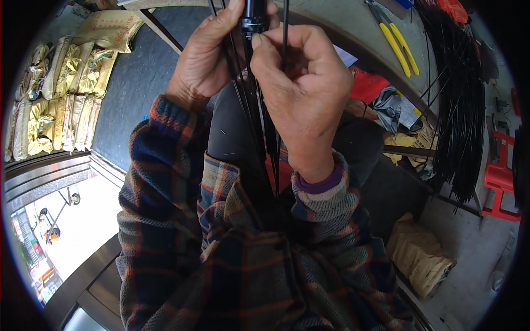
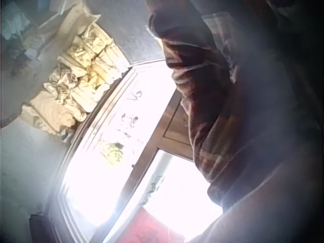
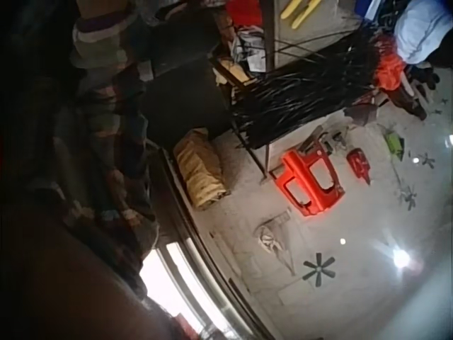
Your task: Bundling several black cables together using a connector and a pair of pliers.
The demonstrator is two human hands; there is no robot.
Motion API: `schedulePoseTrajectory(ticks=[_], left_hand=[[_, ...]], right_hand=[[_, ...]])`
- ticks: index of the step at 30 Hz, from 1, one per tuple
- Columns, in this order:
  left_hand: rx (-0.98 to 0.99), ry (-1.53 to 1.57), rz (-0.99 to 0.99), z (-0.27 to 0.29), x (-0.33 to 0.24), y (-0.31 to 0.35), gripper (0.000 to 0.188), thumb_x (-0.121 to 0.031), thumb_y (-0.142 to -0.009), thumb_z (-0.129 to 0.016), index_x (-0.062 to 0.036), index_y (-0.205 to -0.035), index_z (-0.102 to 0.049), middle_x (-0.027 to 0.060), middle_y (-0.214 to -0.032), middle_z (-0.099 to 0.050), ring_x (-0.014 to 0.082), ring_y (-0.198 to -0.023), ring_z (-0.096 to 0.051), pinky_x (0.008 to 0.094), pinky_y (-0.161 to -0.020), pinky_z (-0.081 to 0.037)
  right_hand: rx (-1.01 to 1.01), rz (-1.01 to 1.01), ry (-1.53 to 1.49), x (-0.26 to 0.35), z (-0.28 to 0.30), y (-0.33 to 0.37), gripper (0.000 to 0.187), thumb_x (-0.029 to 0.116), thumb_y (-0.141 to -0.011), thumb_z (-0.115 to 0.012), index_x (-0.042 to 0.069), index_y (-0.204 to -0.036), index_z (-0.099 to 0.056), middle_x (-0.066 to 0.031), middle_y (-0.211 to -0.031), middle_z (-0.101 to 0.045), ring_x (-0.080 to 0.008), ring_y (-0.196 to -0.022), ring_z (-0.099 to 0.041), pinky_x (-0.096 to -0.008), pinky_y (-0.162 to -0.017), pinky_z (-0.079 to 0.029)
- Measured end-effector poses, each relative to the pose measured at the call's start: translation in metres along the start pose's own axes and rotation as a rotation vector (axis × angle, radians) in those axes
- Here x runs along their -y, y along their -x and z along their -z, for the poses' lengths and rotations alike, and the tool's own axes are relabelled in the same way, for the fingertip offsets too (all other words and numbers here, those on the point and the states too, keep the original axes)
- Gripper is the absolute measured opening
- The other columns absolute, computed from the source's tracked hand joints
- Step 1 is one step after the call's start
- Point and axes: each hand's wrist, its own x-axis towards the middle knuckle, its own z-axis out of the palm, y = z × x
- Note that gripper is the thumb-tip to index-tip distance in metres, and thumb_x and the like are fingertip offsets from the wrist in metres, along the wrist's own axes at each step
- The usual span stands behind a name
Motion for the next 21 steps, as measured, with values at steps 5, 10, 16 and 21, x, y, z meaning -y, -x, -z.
schedulePoseTrajectory(ticks=[5, 10, 16, 21], left_hand=[[-0.559, -0.216, 0.195, -0.033, -0.012, 0.010, 0.039, -0.036, -0.091, -0.041, -0.0012, -0.108, -0.040, 0.0070, -0.095, -0.044, 0.0170, -0.089, -0.050, 0.0294, -0.078, -0.045], [-0.608, -0.313, 0.177, -0.040, -0.006, 0.007, 0.039, -0.037, -0.090, -0.042, -0.0016, -0.107, -0.041, 0.0079, -0.095, -0.046, 0.0170, -0.089, -0.050, 0.0294, -0.078, -0.044], [-0.670, -0.405, 0.144, -0.045, -0.003, 0.003, 0.041, -0.039, -0.089, -0.043, -0.0012, -0.106, -0.043, 0.0085, -0.095, -0.048, 0.0176, -0.089, -0.050, 0.0307, -0.078, -0.044], [-0.733, -0.459, 0.113, -0.051, -0.004, 0.002, 0.043, -0.040, -0.089, -0.044, -0.0005, -0.107, -0.045, 0.0082, -0.095, -0.049, 0.0175, -0.087, -0.051, 0.0321, -0.079, -0.044]], right_hand=[[-0.014, 0.058, -0.006, -0.001, -0.004, 0.003, 0.009, -0.001, -0.075, -0.063, -0.001, -0.080, -0.056, 0.0019, -0.065, -0.056, 0.0001, -0.056, -0.048, -0.0141, -0.049, -0.038], [-0.014, 0.102, 0.021, -0.003, 0.000, 0.003, 0.010, -0.002, -0.074, -0.063, -0.001, -0.080, -0.056, 0.0017, -0.065, -0.056, -0.0004, -0.056, -0.049, -0.0147, -0.050, -0.039], [-0.033, 0.028, -0.065, -0.001, 0.005, 0.001, 0.009, -0.001, -0.075, -0.063, 0.000, -0.081, -0.056, 0.0032, -0.064, -0.054, 0.0007, -0.055, -0.046, -0.0138, -0.048, -0.037], [-0.015, 0.010, -0.119, 0.000, 0.008, 0.001, 0.008, -0.001, -0.075, -0.063, 0.000, -0.081, -0.057, 0.0049, -0.064, -0.052, 0.0017, -0.054, -0.043, -0.0129, -0.048, -0.034]])
